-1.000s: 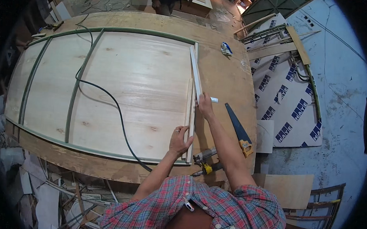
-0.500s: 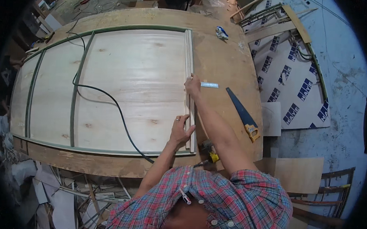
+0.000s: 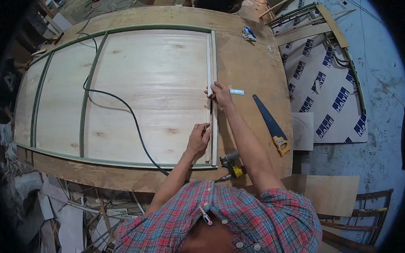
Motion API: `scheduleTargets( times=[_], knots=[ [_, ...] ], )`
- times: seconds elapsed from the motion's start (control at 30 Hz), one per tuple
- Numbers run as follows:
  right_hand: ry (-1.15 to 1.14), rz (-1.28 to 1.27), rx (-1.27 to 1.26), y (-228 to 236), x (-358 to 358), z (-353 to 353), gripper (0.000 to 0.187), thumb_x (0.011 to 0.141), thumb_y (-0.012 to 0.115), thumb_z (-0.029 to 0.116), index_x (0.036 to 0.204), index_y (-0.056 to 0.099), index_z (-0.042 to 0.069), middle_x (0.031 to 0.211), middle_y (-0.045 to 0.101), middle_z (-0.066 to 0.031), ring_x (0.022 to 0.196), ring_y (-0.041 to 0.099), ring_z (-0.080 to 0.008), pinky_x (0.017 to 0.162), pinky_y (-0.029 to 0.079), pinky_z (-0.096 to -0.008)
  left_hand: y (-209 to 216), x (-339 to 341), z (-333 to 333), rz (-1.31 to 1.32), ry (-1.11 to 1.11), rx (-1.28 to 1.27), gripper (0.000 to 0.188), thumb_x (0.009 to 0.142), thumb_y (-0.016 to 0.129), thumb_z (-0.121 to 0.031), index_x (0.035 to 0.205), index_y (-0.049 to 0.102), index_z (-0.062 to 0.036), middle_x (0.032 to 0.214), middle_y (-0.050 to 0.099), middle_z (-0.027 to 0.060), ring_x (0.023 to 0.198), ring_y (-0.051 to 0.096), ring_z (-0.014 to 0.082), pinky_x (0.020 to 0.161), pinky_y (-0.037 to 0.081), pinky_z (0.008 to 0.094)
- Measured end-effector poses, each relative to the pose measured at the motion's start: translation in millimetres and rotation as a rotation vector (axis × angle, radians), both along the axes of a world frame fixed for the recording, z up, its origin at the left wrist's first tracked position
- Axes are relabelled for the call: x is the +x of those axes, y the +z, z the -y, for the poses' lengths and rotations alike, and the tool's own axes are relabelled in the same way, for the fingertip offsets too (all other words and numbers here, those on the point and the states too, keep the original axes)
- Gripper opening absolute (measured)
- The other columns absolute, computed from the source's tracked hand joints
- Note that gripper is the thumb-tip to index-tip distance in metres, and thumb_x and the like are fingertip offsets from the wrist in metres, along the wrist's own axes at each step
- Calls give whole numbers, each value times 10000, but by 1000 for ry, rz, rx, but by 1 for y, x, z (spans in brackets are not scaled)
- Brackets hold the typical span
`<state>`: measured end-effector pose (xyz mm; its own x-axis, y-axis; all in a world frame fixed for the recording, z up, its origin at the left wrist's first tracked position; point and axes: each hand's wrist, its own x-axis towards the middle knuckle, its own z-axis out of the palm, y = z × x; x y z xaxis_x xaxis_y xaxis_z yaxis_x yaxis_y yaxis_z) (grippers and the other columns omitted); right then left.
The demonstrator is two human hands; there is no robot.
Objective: The person aligns wooden trim strips onto a large panel, uses a pneumatic nail gun to fasten them, and uses a hand saw to cut a trim strip to length.
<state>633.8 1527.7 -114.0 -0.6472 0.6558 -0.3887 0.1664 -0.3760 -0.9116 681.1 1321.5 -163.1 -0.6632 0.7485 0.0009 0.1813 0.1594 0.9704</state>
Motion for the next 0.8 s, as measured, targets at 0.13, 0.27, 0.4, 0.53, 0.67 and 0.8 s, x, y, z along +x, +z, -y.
scheduleTargets(
  times=[0.13,0.27,0.4,0.53,0.67,0.8],
  knots=[
    [71,-68,-66,3,59,17,496,949,571,107,1402,396,6,964,626,-113,786,663,-180,612,565,-282,1,-4,-6,-149,71,-71,481,843,658,-207,1247,502,2,987,599,198,868,605,314,780,501,389],
    [98,-41,-82,7,124,66,522,939,595,145,1404,397,15,985,629,-112,806,662,-164,634,562,-282,5,-18,-3,193,169,-87,509,849,604,-118,1305,437,34,1020,643,192,861,646,264,750,528,344],
    [343,324,593,15,149,128,664,852,691,203,1398,374,-4,1075,592,-214,951,641,-317,787,538,-399,2,-35,35,351,389,-55,522,872,512,-59,1376,416,39,1035,643,155,901,624,197,780,512,321],
    [501,382,903,15,133,176,724,791,736,237,1364,367,-8,1139,497,-297,1058,549,-463,914,468,-505,-14,-60,71,196,526,-105,428,888,515,-118,1285,536,41,1091,606,199,965,604,257,866,485,358],
    [662,437,932,-4,115,190,659,810,717,263,1309,393,-20,1136,472,-297,1096,520,-456,915,465,-501,-29,-88,84,-536,462,-294,467,828,621,-185,1237,572,34,1082,583,247,950,576,402,885,471,454],
    [311,409,909,-30,92,167,640,858,652,272,1359,381,-20,1144,480,-283,1089,524,-449,909,470,-487,-31,-113,77,-457,336,-315,449,824,646,-213,1200,606,30,950,617,218,882,602,356,808,492,410]
  ],
)
